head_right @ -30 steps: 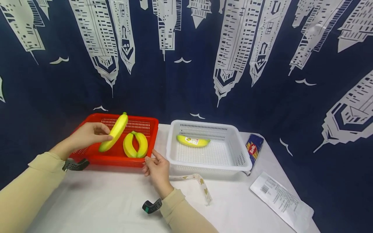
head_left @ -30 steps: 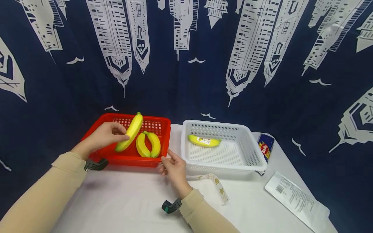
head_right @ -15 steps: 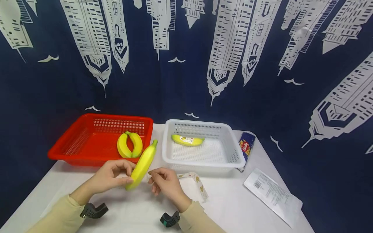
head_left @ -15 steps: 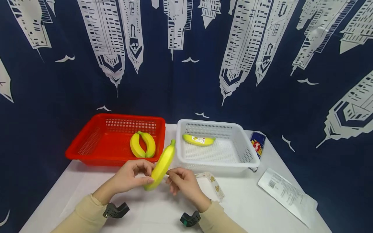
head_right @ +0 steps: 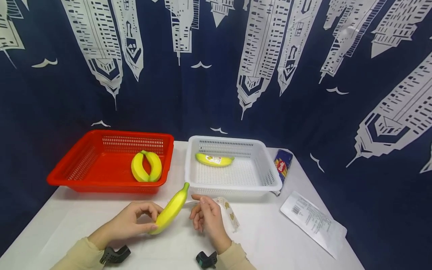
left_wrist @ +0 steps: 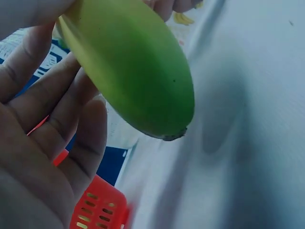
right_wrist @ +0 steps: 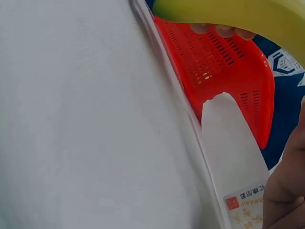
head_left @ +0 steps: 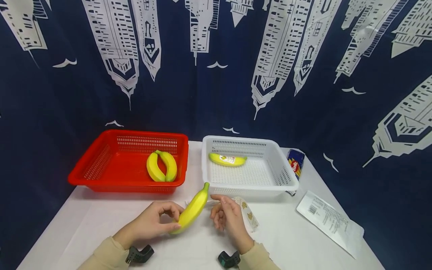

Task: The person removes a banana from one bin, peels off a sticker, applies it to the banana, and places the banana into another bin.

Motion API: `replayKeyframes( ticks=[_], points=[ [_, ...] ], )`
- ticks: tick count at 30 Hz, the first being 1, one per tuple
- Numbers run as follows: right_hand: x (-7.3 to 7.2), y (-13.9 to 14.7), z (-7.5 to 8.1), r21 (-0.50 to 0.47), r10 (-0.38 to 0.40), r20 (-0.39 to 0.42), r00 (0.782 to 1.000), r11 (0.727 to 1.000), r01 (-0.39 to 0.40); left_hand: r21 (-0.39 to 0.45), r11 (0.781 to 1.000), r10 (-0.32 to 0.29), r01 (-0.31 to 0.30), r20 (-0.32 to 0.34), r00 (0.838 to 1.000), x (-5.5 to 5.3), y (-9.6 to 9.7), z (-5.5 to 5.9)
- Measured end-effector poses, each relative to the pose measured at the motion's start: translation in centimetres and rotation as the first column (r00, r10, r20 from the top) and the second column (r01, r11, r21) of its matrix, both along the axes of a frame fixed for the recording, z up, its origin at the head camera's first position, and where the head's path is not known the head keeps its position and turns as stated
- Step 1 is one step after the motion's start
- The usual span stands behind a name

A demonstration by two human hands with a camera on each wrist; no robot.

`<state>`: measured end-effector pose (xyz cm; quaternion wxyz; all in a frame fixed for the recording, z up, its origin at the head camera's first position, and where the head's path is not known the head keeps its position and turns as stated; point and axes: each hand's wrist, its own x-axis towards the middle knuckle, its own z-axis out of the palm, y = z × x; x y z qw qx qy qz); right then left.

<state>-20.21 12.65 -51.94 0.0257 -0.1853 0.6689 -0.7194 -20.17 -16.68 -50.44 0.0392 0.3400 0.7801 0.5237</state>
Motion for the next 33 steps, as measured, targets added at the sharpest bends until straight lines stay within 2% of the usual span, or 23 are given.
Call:
replayKeyframes(
  ticks=[5,11,14,16,18,21,23,25,29,31,33],
  points=[
    [0.0,0.1,0.0,0.021,-0.044,-0.021,0.999,0.999,0.044,-0.085,0.996,-0.029,0.029,0.004,1.0,0.3,0.3,-0.3],
    [0.1,0.3,0.3,0.038,-0.102,-0.018,0.995,0.994,0.102,-0.087,0.99,-0.109,0.111,0.032,0.994,0.3,0.9,-0.7],
    [-0.1,0.5,0.5,0.093,-0.132,0.004,0.991,0.987,0.131,-0.111,0.988,-0.102,0.104,0.025,0.995,0.3,1.0,-0.9],
    [-0.2,0.8,0.7,0.185,-0.15,0.01,0.989,0.972,0.146,-0.14,0.987,-0.081,0.084,0.025,0.996,0.3,1.0,-1.0],
    [-0.2,1.2,0.7,0.328,-0.155,-0.014,0.988,0.933,0.151,-0.166,0.984,-0.063,0.068,0.039,0.997,0.2,1.0,-1.2],
    [-0.3,1.6,0.8,0.549,-0.124,-0.098,0.987,0.821,0.157,-0.191,0.98,-0.052,0.062,0.058,0.997,0.1,0.9,-1.6],
    [-0.3,1.8,0.7,0.648,-0.09,-0.152,0.984,0.743,0.168,-0.202,0.977,-0.052,0.063,0.061,0.997,0.0,1.0,-1.7],
    [-0.4,1.9,0.5,0.702,-0.056,-0.194,0.979,0.69,0.178,-0.216,0.974,-0.052,0.062,0.053,0.997,0.0,1.0,-1.8],
    [-0.4,1.8,0.3,0.742,-0.034,-0.233,0.972,0.639,0.201,-0.239,0.97,-0.041,0.052,0.05,0.998,0.0,1.2,-1.8],
    [-0.4,1.7,0.4,0.73,-0.054,-0.268,0.962,0.64,0.24,-0.245,0.968,-0.035,0.048,0.055,0.998,0.0,1.2,-1.7],
    [-0.3,1.6,0.4,0.695,-0.1,-0.314,0.944,0.654,0.3,-0.247,0.968,-0.029,0.042,0.056,0.998,0.1,1.2,-1.6]
  ],
)
